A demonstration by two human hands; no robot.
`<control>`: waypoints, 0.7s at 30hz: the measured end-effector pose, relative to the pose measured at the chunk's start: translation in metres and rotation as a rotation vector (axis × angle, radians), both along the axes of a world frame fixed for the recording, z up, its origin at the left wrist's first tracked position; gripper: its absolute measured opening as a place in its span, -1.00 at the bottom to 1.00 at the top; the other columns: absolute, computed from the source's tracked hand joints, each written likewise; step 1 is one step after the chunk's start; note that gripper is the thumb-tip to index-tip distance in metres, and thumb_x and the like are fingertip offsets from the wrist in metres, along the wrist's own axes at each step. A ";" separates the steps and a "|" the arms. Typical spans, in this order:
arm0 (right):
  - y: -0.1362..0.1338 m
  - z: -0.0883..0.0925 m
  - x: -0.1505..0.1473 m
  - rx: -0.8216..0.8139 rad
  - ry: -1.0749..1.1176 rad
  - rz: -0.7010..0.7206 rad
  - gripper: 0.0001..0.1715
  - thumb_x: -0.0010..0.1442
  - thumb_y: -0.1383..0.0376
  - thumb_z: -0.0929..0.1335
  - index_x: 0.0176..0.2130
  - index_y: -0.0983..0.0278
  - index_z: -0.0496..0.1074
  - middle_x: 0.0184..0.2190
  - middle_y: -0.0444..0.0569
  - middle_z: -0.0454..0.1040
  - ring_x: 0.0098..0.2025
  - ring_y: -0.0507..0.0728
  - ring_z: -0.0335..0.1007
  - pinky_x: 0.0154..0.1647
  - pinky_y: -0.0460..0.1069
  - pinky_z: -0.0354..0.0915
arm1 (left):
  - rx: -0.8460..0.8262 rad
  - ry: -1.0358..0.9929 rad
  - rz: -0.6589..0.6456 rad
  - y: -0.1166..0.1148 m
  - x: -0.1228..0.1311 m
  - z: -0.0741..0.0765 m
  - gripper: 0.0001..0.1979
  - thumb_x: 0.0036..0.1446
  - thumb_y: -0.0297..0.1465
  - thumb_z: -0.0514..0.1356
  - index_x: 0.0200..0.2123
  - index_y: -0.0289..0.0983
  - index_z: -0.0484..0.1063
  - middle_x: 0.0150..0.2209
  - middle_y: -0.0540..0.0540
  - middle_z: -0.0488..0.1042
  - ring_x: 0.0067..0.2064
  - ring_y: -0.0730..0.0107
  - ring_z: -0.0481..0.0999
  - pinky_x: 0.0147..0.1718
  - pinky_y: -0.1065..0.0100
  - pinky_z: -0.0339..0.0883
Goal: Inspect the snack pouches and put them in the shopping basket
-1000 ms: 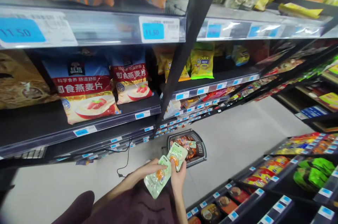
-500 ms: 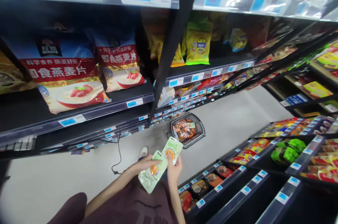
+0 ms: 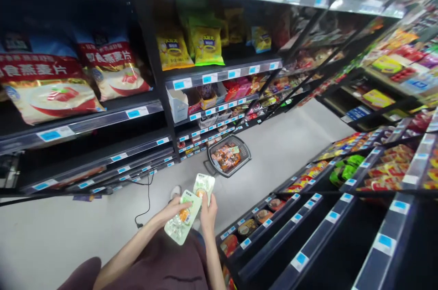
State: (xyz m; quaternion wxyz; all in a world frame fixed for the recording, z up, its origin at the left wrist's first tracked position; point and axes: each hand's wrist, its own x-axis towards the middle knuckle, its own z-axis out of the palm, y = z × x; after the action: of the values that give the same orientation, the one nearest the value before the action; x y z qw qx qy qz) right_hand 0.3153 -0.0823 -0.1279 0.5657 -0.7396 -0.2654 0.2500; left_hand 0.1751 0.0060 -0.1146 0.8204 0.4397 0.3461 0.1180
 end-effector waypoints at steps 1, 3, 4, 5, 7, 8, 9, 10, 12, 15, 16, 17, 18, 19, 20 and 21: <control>-0.007 0.000 0.006 0.010 0.004 -0.007 -0.49 0.30 -0.09 0.29 -0.19 0.30 0.46 -0.32 -0.01 0.56 -0.26 0.16 0.44 -0.20 -0.02 0.32 | 0.005 -0.001 0.011 -0.011 0.005 0.000 -0.54 -0.07 -0.12 0.43 -0.27 -0.41 0.57 -0.36 -0.18 0.64 -0.32 0.20 0.60 -0.28 0.32 0.40; -0.016 0.000 0.016 0.036 0.026 -0.016 -0.51 0.32 -0.07 0.27 -0.19 0.29 0.45 -0.30 0.00 0.56 -0.26 0.16 0.44 -0.20 -0.02 0.32 | 0.000 0.000 0.043 -0.031 0.015 0.003 -0.52 -0.03 -0.08 0.41 -0.25 -0.40 0.56 -0.36 -0.19 0.64 -0.33 0.20 0.61 -0.28 0.31 0.42; -0.019 -0.001 0.020 0.049 0.041 -0.015 -0.51 0.32 -0.06 0.26 -0.19 0.29 0.45 -0.30 0.00 0.56 -0.26 0.16 0.44 -0.21 -0.02 0.31 | -0.011 0.001 0.063 -0.038 0.019 0.005 -0.51 -0.02 -0.07 0.40 -0.23 -0.40 0.56 -0.36 -0.19 0.64 -0.34 0.21 0.61 -0.28 0.30 0.43; -0.021 -0.002 0.024 0.059 0.056 -0.010 -0.52 0.33 -0.06 0.26 -0.19 0.29 0.45 -0.31 0.00 0.56 -0.27 0.15 0.43 -0.22 -0.02 0.31 | -0.023 0.003 0.085 -0.044 0.023 0.007 -0.50 -0.02 -0.06 0.40 -0.22 -0.40 0.55 -0.36 -0.20 0.64 -0.34 0.20 0.61 -0.29 0.30 0.44; -0.023 -0.005 0.032 0.073 0.080 -0.004 -0.53 0.33 -0.05 0.26 -0.19 0.30 0.44 -0.31 0.00 0.55 -0.28 0.15 0.43 -0.22 -0.02 0.32 | -0.042 0.010 0.120 -0.048 0.032 0.010 -0.49 -0.04 -0.07 0.42 -0.22 -0.40 0.55 -0.36 -0.21 0.64 -0.36 0.20 0.62 -0.31 0.30 0.45; -0.022 -0.006 0.036 0.081 0.087 -0.008 -0.53 0.33 -0.05 0.26 -0.17 0.30 0.44 -0.29 0.00 0.55 -0.27 0.14 0.43 -0.21 -0.02 0.32 | -0.046 0.016 0.126 -0.047 0.036 0.011 -0.49 -0.05 -0.08 0.43 -0.23 -0.41 0.54 -0.36 -0.22 0.64 -0.37 0.21 0.62 -0.32 0.30 0.45; -0.021 -0.007 0.040 0.088 0.092 -0.014 -0.53 0.34 -0.04 0.26 -0.15 0.30 0.43 -0.27 0.00 0.55 -0.26 0.14 0.43 -0.19 -0.01 0.32 | -0.044 0.023 0.122 -0.043 0.042 0.011 -0.49 -0.06 -0.08 0.43 -0.23 -0.41 0.54 -0.36 -0.23 0.64 -0.38 0.21 0.62 -0.32 0.30 0.45; -0.019 -0.008 0.045 0.092 0.094 -0.024 -0.54 0.34 -0.04 0.26 -0.14 0.30 0.42 -0.25 0.00 0.55 -0.25 0.14 0.43 -0.19 -0.02 0.32 | -0.040 0.029 0.115 -0.039 0.047 0.010 -0.49 -0.06 -0.08 0.43 -0.24 -0.41 0.54 -0.37 -0.23 0.64 -0.39 0.22 0.61 -0.33 0.30 0.45; -0.014 -0.009 0.058 0.093 0.086 -0.040 -0.56 0.34 -0.03 0.26 -0.16 0.29 0.40 -0.27 -0.02 0.53 -0.26 0.12 0.42 -0.21 -0.03 0.31 | -0.035 0.039 0.088 -0.025 0.061 0.006 -0.49 -0.05 -0.07 0.42 -0.23 -0.40 0.53 -0.36 -0.24 0.64 -0.38 0.22 0.62 -0.33 0.31 0.45; -0.002 -0.008 0.082 0.087 0.069 -0.043 -0.60 0.33 -0.01 0.28 -0.23 0.27 0.37 -0.35 -0.07 0.51 -0.33 0.09 0.38 -0.26 -0.05 0.29 | -0.018 0.054 0.027 0.000 0.088 -0.001 -0.51 -0.01 -0.06 0.39 -0.22 -0.39 0.53 -0.35 -0.23 0.64 -0.37 0.21 0.62 -0.34 0.31 0.43; 0.003 -0.007 0.091 0.085 0.068 -0.045 -0.61 0.32 -0.01 0.28 -0.24 0.27 0.37 -0.36 -0.08 0.50 -0.34 0.09 0.37 -0.28 -0.05 0.30 | -0.006 0.061 0.006 0.009 0.098 -0.004 -0.51 0.00 -0.06 0.38 -0.22 -0.39 0.54 -0.37 -0.22 0.64 -0.37 0.20 0.62 -0.35 0.31 0.43; 0.009 -0.006 0.100 0.085 0.069 -0.047 -0.62 0.31 0.00 0.29 -0.23 0.28 0.38 -0.35 -0.07 0.51 -0.34 0.09 0.38 -0.28 -0.05 0.30 | 0.008 0.069 -0.015 0.019 0.109 -0.006 -0.52 0.01 -0.06 0.37 -0.24 -0.39 0.54 -0.38 -0.21 0.63 -0.37 0.20 0.61 -0.36 0.31 0.43; 0.015 -0.006 0.110 0.082 0.073 -0.052 -0.62 0.30 0.01 0.30 -0.21 0.29 0.39 -0.33 -0.05 0.53 -0.33 0.10 0.39 -0.28 -0.04 0.31 | 0.025 0.077 -0.035 0.028 0.119 -0.008 -0.52 0.02 -0.05 0.36 -0.25 -0.39 0.55 -0.39 -0.20 0.63 -0.37 0.20 0.61 -0.36 0.31 0.42; 0.021 -0.006 0.119 0.078 0.079 -0.058 -0.61 0.29 0.01 0.31 -0.18 0.30 0.40 -0.29 -0.02 0.55 -0.30 0.11 0.42 -0.26 -0.04 0.33 | 0.043 0.086 -0.054 0.038 0.128 -0.009 -0.53 0.02 -0.05 0.36 -0.27 -0.39 0.55 -0.40 -0.19 0.63 -0.36 0.20 0.61 -0.36 0.32 0.42; 0.027 -0.006 0.129 0.073 0.086 -0.063 -0.60 0.26 0.02 0.32 -0.15 0.31 0.42 -0.25 0.02 0.56 -0.27 0.13 0.45 -0.23 -0.02 0.35 | 0.062 0.093 -0.074 0.047 0.137 -0.010 -0.54 0.02 -0.06 0.36 -0.28 -0.38 0.56 -0.40 -0.18 0.63 -0.36 0.20 0.60 -0.35 0.32 0.42; 0.032 -0.006 0.139 0.067 0.093 -0.066 -0.58 0.24 0.02 0.34 -0.12 0.32 0.43 -0.20 0.05 0.57 -0.22 0.15 0.46 -0.19 -0.01 0.36 | 0.079 0.100 -0.096 0.056 0.145 -0.011 -0.56 0.02 -0.07 0.36 -0.29 -0.38 0.57 -0.40 -0.17 0.63 -0.35 0.20 0.60 -0.35 0.32 0.41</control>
State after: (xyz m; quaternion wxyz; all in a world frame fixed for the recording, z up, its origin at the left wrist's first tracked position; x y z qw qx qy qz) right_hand 0.4540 -0.0498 -0.1339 0.6099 -0.7161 -0.2223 0.2565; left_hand 0.3204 0.0621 -0.1255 0.7887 0.4932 0.3603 0.0697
